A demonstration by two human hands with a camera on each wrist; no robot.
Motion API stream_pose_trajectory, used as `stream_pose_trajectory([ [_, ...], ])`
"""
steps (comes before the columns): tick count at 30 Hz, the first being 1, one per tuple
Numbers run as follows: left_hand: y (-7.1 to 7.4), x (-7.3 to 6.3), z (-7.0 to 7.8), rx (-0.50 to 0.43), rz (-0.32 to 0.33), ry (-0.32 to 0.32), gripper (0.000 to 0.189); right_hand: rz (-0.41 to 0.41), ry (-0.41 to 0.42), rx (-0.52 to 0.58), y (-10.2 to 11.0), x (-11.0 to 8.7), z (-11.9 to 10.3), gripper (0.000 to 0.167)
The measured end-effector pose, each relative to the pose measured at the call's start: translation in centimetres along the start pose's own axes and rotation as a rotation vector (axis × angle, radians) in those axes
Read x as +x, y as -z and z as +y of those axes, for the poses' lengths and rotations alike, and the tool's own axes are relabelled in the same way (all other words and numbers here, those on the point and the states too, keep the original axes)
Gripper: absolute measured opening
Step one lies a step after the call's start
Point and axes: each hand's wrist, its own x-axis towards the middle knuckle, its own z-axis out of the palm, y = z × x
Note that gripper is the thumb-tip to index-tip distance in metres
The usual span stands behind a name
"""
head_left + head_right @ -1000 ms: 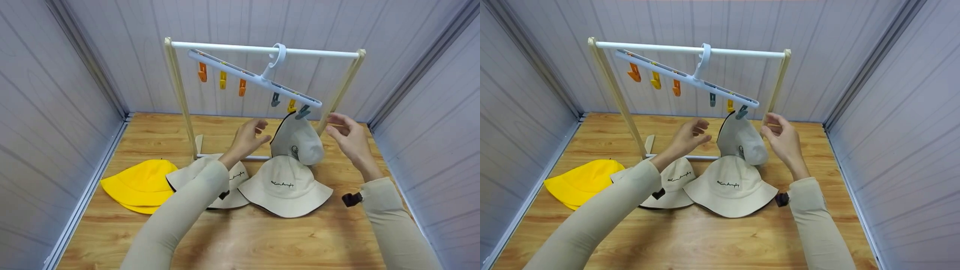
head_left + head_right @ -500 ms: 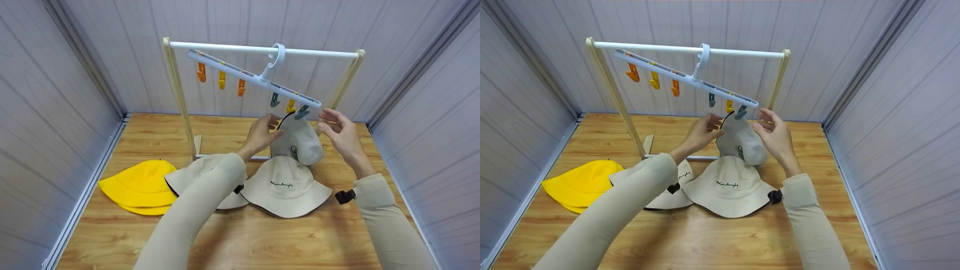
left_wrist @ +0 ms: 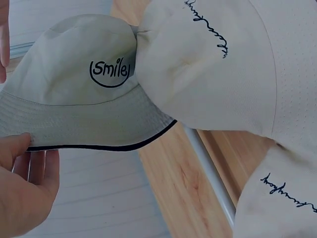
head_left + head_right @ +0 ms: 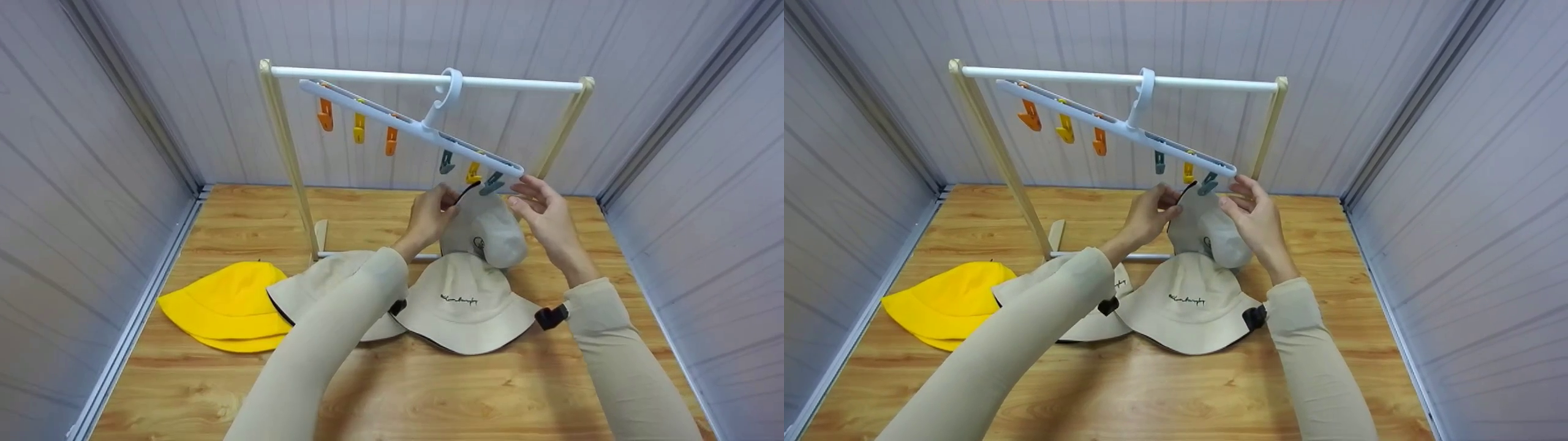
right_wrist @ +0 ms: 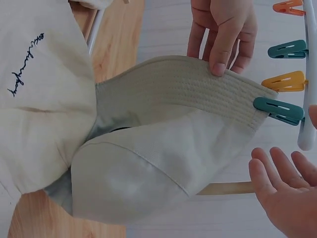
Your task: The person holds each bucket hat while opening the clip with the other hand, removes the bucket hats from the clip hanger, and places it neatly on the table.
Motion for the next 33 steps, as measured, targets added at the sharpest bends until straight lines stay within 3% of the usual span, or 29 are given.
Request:
stream_pose_trajectory([
  [11, -0.3, -0.2, -0.1, -0.019, 0.016, -0.022, 0.010, 0.019, -0.007, 0.142, -1.5, 1.1, 1.0, 0.061],
  [22, -0.2, -0.6, -0.1, -0.026, 0.033, -0.050, 0.008, 0.030, 0.019, 0.426, -2.7, 2.7, 1.8, 0.049],
  [33, -0.3, -0.7, -0.2, -0.026, 0.022, -0.037, 0.009, 0.000, 0.014, 0.453, -3.0, 3.3, 2.3, 0.051],
])
